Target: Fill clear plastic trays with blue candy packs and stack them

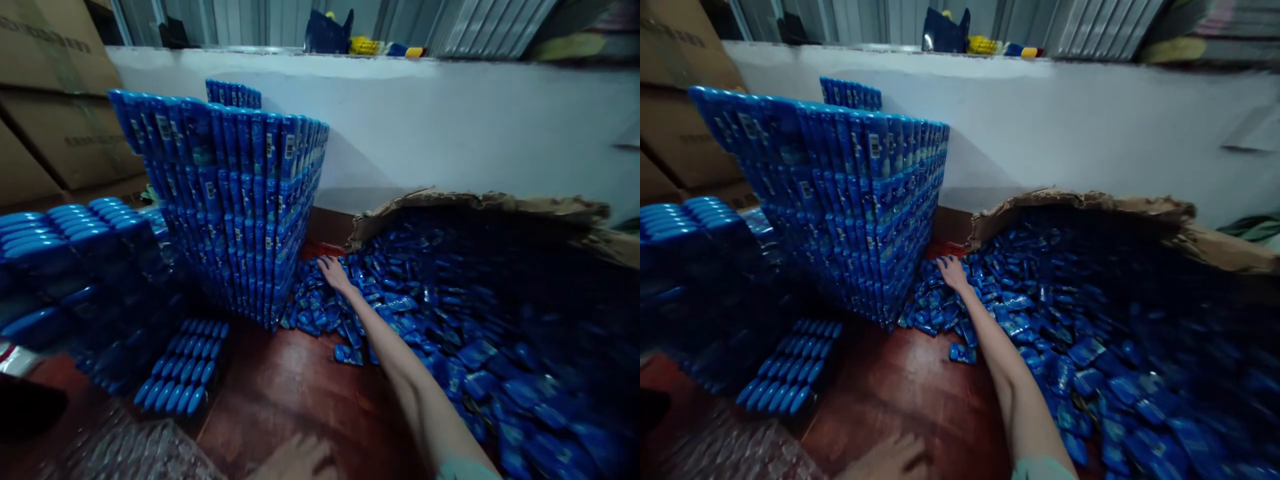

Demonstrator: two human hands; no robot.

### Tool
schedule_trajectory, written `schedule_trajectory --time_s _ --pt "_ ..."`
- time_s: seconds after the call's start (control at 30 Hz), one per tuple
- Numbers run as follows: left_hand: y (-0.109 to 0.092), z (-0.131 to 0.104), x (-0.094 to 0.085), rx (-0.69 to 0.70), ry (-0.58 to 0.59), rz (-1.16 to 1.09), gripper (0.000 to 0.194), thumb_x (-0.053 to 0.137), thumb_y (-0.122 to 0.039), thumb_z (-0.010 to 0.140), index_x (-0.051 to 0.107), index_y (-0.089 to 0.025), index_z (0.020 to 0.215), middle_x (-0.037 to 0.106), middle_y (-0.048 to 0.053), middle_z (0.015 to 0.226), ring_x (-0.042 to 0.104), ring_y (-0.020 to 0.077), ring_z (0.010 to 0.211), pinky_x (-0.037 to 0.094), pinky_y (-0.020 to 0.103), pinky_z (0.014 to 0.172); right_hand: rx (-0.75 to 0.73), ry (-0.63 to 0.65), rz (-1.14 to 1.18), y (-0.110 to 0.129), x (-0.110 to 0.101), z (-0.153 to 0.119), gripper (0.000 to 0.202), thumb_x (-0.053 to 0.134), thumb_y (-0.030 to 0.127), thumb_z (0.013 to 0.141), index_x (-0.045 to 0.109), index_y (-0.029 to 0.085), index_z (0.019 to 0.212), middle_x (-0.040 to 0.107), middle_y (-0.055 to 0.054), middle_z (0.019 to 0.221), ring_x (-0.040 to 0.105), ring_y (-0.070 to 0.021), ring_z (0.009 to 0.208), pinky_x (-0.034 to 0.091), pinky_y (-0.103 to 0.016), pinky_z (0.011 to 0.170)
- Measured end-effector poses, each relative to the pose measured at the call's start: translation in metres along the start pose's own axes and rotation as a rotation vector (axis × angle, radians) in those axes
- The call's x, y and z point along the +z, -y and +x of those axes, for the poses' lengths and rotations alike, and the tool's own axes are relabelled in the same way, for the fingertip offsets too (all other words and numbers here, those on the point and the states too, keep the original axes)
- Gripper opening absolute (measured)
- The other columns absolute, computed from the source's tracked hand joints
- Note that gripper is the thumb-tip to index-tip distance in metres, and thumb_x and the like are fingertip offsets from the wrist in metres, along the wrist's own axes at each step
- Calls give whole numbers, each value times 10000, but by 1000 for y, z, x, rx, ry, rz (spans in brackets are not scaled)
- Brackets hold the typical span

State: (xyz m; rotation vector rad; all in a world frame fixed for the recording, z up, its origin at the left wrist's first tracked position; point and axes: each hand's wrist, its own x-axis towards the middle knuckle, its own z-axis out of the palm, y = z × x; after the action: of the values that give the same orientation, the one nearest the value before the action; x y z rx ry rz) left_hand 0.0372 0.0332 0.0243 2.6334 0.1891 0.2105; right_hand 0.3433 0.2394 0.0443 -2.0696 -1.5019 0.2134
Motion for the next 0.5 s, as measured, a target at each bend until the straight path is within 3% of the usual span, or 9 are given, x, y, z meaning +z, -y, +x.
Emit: schedule_trajectory --time_s 0.07,0.17,0.33,0.4,0.5 --pt "29 38 -24 -102 -90 -35 451 446 -418 894 399 -283 1321 522 81 1270 505 217 1160 436 354 963 67 78 -28 -5 10 36 586 245 581 893 503 238 1293 442 -89 1373 355 -271 1280 199 -466 1071" --pt "88 102 -45 -330 -346 -42 479 324 -402 938 300 -259 1394 337 102 1441 311 233 1336 305 437 1084 145 176 -67 -14 25 73 680 187 655 865 430 251 1355 370 -102 1433 285 -323 1321 132 -559 1058" --pt "181 185 -37 -592 -585 -94 587 303 -379 930 166 -129 1443 104 165 1521 92 270 1404 168 476 1129 196 315 -151 -29 48 99 633 228 684 840 469 339 1313 320 -88 1462 221 -412 1328 113 -698 975" --pt "200 202 -31 -653 -664 -138 588 284 -327 927 132 -88 1443 86 178 1520 84 251 1406 153 442 1139 169 366 -187 -32 51 99 588 265 682 834 486 381 1288 327 -66 1459 233 -415 1321 115 -707 968" --pt "207 214 -25 -731 -712 -171 573 286 -254 906 151 -82 1436 148 174 1511 124 240 1400 155 425 1139 89 435 -227 -33 50 91 545 294 669 834 507 406 1261 372 -38 1429 283 -377 1304 144 -657 1005"
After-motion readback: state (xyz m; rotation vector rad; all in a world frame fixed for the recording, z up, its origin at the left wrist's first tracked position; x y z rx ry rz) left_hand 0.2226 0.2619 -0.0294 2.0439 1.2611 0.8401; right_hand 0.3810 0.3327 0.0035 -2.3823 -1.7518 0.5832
